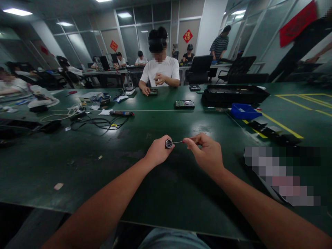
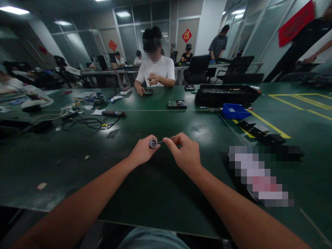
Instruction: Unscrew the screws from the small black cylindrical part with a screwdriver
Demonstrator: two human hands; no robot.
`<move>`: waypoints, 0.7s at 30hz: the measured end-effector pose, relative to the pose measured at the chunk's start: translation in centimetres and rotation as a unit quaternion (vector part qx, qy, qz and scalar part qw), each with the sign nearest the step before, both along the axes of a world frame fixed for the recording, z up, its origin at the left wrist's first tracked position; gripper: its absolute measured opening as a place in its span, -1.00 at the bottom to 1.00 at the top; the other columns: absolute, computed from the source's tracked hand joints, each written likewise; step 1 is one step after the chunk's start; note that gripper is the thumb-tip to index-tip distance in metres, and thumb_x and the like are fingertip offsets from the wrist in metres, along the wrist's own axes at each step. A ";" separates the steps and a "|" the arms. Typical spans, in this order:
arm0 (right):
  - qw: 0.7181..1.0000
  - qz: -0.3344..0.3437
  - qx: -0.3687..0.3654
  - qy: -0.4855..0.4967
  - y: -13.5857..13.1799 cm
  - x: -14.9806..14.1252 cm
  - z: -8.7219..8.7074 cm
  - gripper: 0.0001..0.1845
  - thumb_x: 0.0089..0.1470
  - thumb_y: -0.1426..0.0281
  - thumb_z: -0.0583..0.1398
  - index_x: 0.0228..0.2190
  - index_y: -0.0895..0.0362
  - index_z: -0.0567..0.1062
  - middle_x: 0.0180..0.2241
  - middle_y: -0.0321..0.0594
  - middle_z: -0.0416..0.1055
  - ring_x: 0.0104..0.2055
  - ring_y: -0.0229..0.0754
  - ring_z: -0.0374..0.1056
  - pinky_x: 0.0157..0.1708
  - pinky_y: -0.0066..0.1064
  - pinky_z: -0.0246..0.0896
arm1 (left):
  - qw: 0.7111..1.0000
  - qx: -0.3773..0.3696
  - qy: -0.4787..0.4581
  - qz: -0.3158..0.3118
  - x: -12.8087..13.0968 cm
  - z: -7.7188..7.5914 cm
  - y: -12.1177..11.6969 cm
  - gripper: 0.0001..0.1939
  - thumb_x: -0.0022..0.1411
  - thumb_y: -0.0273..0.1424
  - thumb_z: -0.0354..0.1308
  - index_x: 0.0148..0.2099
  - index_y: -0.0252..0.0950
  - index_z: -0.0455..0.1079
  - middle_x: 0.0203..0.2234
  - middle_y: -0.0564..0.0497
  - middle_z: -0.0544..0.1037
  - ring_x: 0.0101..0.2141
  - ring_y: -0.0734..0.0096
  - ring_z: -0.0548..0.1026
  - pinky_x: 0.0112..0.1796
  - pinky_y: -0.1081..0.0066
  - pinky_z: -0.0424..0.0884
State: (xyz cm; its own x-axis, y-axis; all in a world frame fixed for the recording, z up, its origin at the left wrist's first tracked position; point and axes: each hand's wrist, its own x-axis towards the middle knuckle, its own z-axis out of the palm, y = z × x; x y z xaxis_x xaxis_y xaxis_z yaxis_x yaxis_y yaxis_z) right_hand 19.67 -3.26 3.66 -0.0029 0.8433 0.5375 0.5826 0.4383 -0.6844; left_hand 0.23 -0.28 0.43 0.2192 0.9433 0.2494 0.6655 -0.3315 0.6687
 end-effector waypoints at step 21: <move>0.918 0.090 -0.134 0.362 3.2 0.5 -2.1 -0.72 0.22 0.14 0.18 -0.35 0.10 0.46 -0.43 -0.29 0.42 -0.43 -0.24 0.38 -0.30 -0.29 0.39 | 0.996 0.041 0.078 -0.011 0.1 0.5 0.3 -0.96 0.31 -0.38 0.16 -0.21 -0.22 0.36 -0.37 0.04 0.54 -0.37 0.36 0.47 -0.39 0.40 0.22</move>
State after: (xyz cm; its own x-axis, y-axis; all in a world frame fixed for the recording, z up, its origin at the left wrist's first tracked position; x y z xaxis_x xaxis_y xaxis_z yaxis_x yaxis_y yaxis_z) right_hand 20.20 -0.07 1.57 0.1206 0.9665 0.2265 -0.1332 0.2419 -0.9611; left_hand 0.34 0.01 0.98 0.2810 0.9160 0.2861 0.7515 -0.3955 0.5281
